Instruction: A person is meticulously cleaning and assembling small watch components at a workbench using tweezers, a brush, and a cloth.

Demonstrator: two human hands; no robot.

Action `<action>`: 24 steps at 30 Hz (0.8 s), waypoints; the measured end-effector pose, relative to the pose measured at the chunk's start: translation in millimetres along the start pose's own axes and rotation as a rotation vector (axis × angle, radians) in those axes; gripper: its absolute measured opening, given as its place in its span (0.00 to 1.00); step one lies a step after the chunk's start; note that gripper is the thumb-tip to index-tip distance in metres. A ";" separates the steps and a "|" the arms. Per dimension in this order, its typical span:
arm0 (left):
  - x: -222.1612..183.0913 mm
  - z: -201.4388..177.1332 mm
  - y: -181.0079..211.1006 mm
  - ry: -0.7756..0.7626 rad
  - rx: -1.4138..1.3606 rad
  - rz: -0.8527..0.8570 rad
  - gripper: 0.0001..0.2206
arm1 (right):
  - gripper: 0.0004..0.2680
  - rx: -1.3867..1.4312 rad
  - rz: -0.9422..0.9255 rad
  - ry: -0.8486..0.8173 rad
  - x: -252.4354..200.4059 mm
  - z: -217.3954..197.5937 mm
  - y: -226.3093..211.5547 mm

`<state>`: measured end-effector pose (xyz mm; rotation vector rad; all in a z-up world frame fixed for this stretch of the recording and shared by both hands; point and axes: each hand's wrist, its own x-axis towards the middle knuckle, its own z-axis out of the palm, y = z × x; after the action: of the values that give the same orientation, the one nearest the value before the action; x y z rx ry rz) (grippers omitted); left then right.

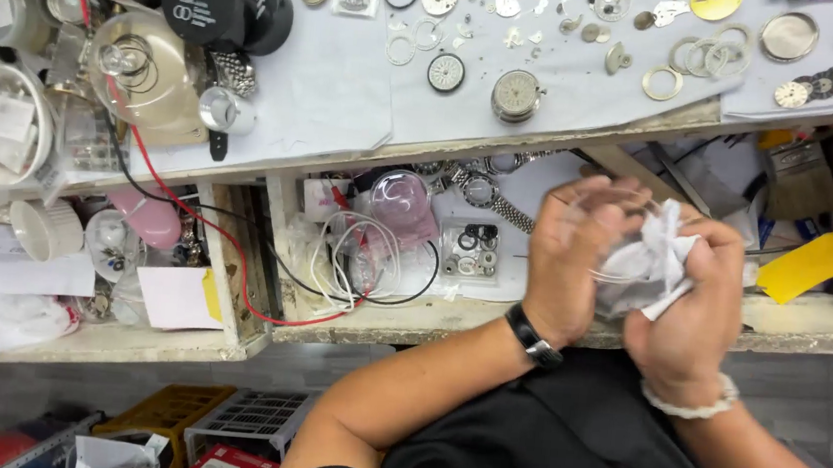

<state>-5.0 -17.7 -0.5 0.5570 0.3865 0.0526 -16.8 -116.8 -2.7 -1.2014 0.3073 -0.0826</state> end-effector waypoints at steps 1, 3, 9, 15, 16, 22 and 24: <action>-5.4 1.3 -5.3 0.021 0.104 0.011 0.19 | 0.10 0.028 -0.212 -0.071 -6.8 18.1 1.6; -21.2 2.2 3.3 -0.076 0.535 0.064 0.19 | 0.09 -0.114 -0.380 -0.090 -3.1 27.3 -5.5; -36.1 27.9 43.8 -0.454 0.930 0.089 0.45 | 0.15 -0.526 -0.750 -0.148 -8.0 35.1 -22.4; -17.3 25.8 40.7 -0.364 0.315 -0.179 0.40 | 0.21 -0.644 -0.840 -0.563 -17.1 19.1 -12.8; -12.4 27.0 45.5 -0.283 0.102 -0.372 0.42 | 0.25 -0.700 -0.820 -0.668 -19.8 13.9 -9.8; -30.7 -5.4 20.5 -0.361 0.586 -0.214 0.35 | 0.20 -0.830 -0.655 -0.529 1.4 40.1 -36.9; -31.1 -13.1 11.8 -0.408 0.710 -0.177 0.34 | 0.17 -0.844 -0.701 -0.454 -2.2 34.1 -30.8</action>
<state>-38.1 -5.8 6.1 1.2054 0.0403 -0.3787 -6.3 -96.6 37.3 -2.0741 -0.5521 -0.3023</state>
